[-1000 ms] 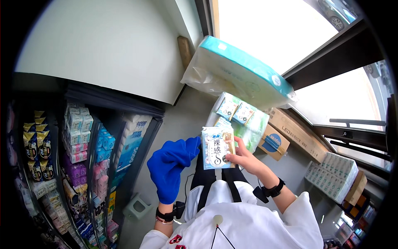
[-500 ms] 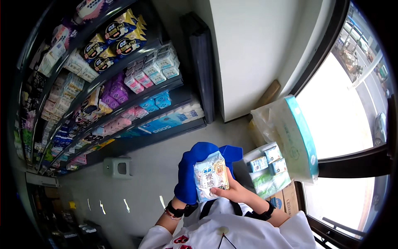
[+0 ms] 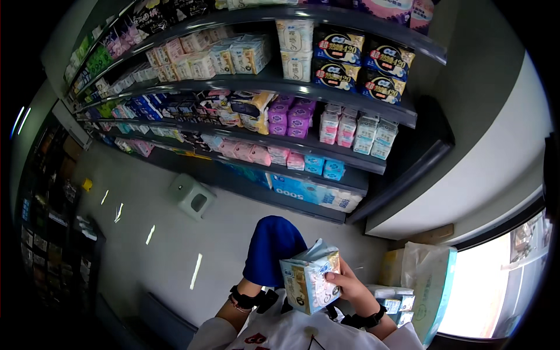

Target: The recorder is picking up packages of sanitary pads from a pile on the floor and placing them neatly on the supermarket shelves.

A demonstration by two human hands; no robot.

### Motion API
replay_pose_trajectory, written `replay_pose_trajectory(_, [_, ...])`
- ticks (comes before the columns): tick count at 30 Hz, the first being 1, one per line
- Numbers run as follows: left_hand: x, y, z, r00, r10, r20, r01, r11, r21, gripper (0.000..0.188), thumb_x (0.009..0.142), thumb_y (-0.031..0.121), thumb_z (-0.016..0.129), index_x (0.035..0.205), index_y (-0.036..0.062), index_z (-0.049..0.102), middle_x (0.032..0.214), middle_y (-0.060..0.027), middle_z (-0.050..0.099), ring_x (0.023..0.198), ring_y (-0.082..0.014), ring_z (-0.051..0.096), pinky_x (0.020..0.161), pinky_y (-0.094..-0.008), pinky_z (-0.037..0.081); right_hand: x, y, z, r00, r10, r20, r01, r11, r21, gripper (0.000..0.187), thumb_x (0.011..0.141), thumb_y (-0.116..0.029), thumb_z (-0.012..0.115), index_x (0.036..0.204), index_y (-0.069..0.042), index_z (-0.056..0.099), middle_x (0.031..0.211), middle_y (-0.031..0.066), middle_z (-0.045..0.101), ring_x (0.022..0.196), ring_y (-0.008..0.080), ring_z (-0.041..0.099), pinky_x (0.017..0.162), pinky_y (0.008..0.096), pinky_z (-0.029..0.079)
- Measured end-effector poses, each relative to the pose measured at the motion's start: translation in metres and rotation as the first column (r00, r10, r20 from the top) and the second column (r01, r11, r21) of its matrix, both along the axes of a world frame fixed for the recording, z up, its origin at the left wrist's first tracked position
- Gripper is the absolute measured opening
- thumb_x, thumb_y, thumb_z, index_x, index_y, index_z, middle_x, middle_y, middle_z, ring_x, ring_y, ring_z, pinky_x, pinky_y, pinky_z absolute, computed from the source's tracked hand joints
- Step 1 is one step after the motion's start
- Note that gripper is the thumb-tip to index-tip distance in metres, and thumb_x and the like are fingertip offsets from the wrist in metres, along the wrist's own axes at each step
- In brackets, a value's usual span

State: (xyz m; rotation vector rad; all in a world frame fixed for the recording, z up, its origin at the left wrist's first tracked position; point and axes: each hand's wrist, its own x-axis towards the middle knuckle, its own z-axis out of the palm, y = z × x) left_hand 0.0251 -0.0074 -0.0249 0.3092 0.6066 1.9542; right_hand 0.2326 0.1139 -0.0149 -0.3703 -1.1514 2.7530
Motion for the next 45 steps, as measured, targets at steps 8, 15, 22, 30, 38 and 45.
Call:
replay_pose_trajectory(8, [-0.071, -0.046, -0.009, 0.969, 0.247, -0.02, -0.247, 0.966, -0.068, 0.055, 0.103, 0.024, 0.041, 0.153, 0.0051, 0.026, 0.141, -0.0075, 0.049, 0.12, -0.0178, 0.054, 0.102, -0.0319, 0.042, -0.167, -0.038, 0.003, 0.932, -0.359, -0.047, 0.318, 0.749, 0.582, 0.047, 0.103, -0.017, 0.05, 0.146, -0.002, 0.036, 0.139, 0.0128, 0.047, 0.119, 0.0177, 0.052, 0.102, 0.0327, 0.04])
replay_pose_trajectory(15, [-0.102, -0.049, -0.041, 0.279, 0.471, -0.837, -0.821, 0.568, 0.046, 0.038, 0.102, 0.027, 0.045, 0.132, 0.0032, 0.045, 0.121, -0.0074, 0.052, 0.111, -0.0173, 0.053, 0.097, -0.033, 0.044, -0.236, -0.058, 0.044, 0.993, 0.085, 0.086, -0.121, 0.656, 0.745, 0.064, 0.087, -0.022, 0.076, 0.137, -0.004, 0.042, 0.116, 0.0092, 0.059, 0.106, 0.0179, 0.057, 0.093, 0.0323, 0.045])
replay_pose_trajectory(22, [-0.196, -0.099, -0.039, -0.238, 0.176, -0.955, -0.757, 0.583, 0.296, 0.03, 0.082, 0.024, 0.068, 0.099, 0.0021, 0.055, 0.083, -0.0107, 0.057, 0.072, -0.0232, 0.058, 0.064, -0.0334, 0.047, -0.289, -0.045, 0.032, 0.934, 0.315, 0.166, -0.336, 0.627, 0.703, 0.06, 0.084, -0.02, 0.078, 0.132, -0.005, 0.046, 0.113, 0.0076, 0.06, 0.105, 0.0149, 0.056, 0.091, 0.0307, 0.046])
replay_pose_trajectory(30, [-0.253, -0.067, 0.003, 0.715, 0.575, -0.397, -0.625, 0.78, 0.004, 0.047, 0.105, 0.034, 0.039, 0.137, 0.0008, 0.046, 0.146, -0.0153, 0.046, 0.131, -0.0257, 0.047, 0.111, -0.0388, 0.038, -0.377, -0.007, -0.006, 0.967, 0.255, 0.008, -0.224, 0.835, 0.503, 0.062, 0.093, -0.025, 0.067, 0.143, -0.001, 0.039, 0.129, 0.0115, 0.057, 0.113, 0.0209, 0.058, 0.1, 0.0357, 0.045])
replay_pose_trajectory(38, [-0.334, 0.01, 0.019, 0.757, 0.62, -0.207, -0.646, 0.758, -0.088, 0.047, 0.103, 0.032, 0.042, 0.14, 0.003, 0.044, 0.13, -0.0131, 0.058, 0.117, -0.0249, 0.059, 0.103, -0.0382, 0.046, -0.455, 0.034, -0.011, 0.995, 0.029, -0.092, 0.056, 0.606, 0.793, 0.06, 0.09, -0.021, 0.071, 0.139, -0.002, 0.04, 0.121, 0.0174, 0.059, 0.104, 0.0242, 0.064, 0.085, 0.0331, 0.052])
replay_pose_trajectory(45, [-0.383, 0.038, -0.013, 0.348, 0.255, -0.902, -0.866, 0.456, -0.205, 0.042, 0.081, 0.027, 0.072, 0.109, -0.001, 0.057, 0.097, -0.0127, 0.062, 0.085, -0.0253, 0.061, 0.075, -0.0353, 0.05, -0.502, 0.063, 0.039, 0.996, -0.057, 0.062, -0.055, 0.118, 0.992, 0.092, 0.08, -0.043, 0.077, 0.147, -0.001, 0.03, 0.126, 0.0234, 0.047, 0.115, 0.042, 0.052, 0.095, 0.0449, 0.047])
